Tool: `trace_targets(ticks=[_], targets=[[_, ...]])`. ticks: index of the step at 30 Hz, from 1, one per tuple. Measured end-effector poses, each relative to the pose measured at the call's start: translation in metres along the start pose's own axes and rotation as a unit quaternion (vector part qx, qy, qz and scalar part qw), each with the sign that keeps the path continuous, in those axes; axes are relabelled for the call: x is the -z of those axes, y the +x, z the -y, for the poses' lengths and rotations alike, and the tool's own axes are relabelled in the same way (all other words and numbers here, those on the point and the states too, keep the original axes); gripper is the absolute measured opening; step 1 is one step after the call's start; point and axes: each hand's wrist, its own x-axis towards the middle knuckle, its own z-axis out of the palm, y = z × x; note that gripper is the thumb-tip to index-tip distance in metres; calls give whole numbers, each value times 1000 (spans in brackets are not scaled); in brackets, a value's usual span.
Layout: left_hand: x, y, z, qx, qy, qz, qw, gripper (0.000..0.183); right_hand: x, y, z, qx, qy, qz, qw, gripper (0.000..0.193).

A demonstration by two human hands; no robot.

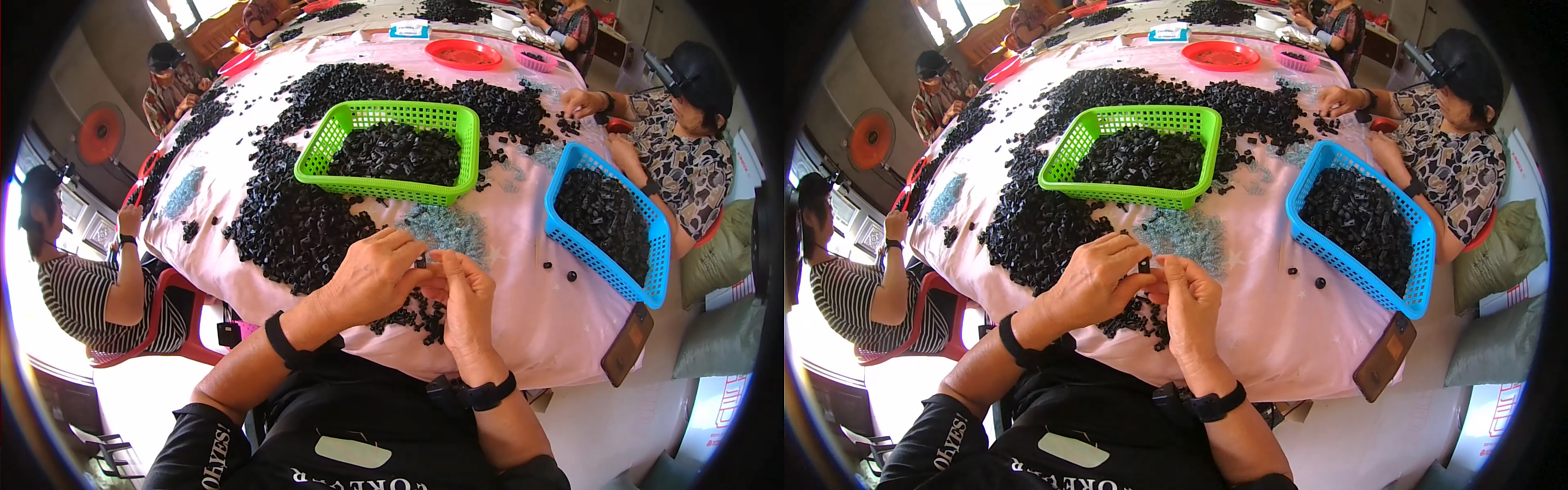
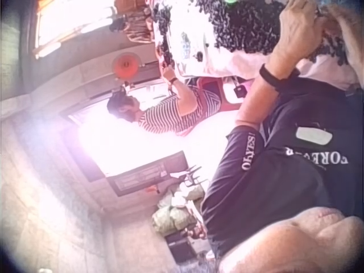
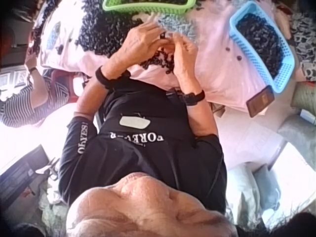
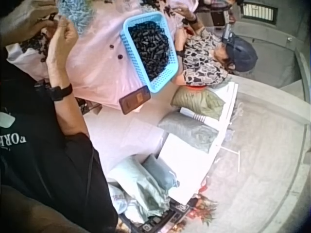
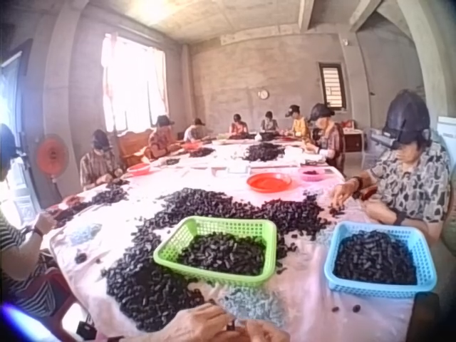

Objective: Sorting small black shoe components and translucent blue parts into piles and baskets on a table.

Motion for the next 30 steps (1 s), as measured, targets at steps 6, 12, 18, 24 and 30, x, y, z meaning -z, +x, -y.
trace_targets(ticks=[6, 12, 18, 24, 30], targets=[[1, -1, 7, 60, -40, 149, 986, 29, 4, 4, -2, 48, 26, -42, 998, 26], [21, 29, 32, 172, -134, -25, 976, 36, 7, 5, -11, 54, 34, -23, 998, 23], [32, 14, 53, 169, -71, -25, 983, 33, 5, 4, -7, 54, 31, -12, 998, 20], [7, -16, 65, 196, 65, 73, 976, 12, 4, 3, -9, 53, 18, -12, 998, 21], [-2, -20, 64, 168, 72, 97, 978, 14, 5, 4, -8, 57, 8, -8, 998, 22]])
